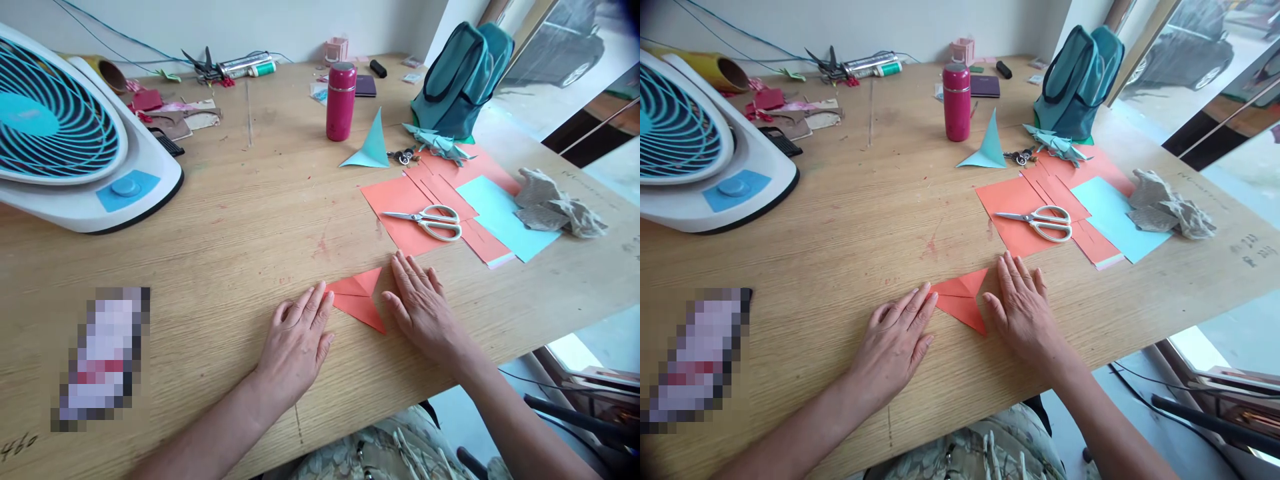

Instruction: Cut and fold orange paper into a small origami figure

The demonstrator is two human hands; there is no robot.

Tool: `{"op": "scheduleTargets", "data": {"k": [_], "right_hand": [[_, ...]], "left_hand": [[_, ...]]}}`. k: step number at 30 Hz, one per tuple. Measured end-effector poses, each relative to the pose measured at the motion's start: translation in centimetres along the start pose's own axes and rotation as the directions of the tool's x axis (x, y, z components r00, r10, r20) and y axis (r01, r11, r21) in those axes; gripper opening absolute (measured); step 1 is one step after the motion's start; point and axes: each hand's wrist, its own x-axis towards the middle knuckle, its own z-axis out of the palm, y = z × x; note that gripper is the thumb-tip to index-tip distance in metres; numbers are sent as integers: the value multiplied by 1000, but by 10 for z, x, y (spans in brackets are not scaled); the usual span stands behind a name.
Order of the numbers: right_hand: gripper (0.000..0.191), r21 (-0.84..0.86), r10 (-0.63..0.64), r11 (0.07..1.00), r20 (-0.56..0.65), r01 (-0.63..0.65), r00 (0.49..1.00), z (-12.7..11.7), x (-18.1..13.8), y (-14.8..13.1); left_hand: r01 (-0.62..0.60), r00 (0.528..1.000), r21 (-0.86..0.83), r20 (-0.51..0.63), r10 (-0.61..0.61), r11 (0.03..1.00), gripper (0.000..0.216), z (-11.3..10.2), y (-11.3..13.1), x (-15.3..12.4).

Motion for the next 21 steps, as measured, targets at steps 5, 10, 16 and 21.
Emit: {"op": "scheduleTargets", "data": {"k": [5, 10, 16, 21], "right_hand": [[78, 50, -355, 933, -46, 357, 934, -6, -12, -35], [79, 146, -508, 856, 59, 496, 860, 1, -13, -41], [74, 13, -326, 945, 33, 326, 945, 6, -12, -11], [69, -76, -105, 991, 17, 106, 994, 7, -3, -4]], "left_hand": [[3, 1000, -5, -10, -3, 1000, 51, 3, 0, -1], [11, 1000, -3, 0, -11, 1000, 53, 2, 0, -2], [42, 999, -13, 17, -42, 999, 54, 2, 0, -4], [61, 998, -48, 4, -61, 997, 54, 3, 0, -4]]}}
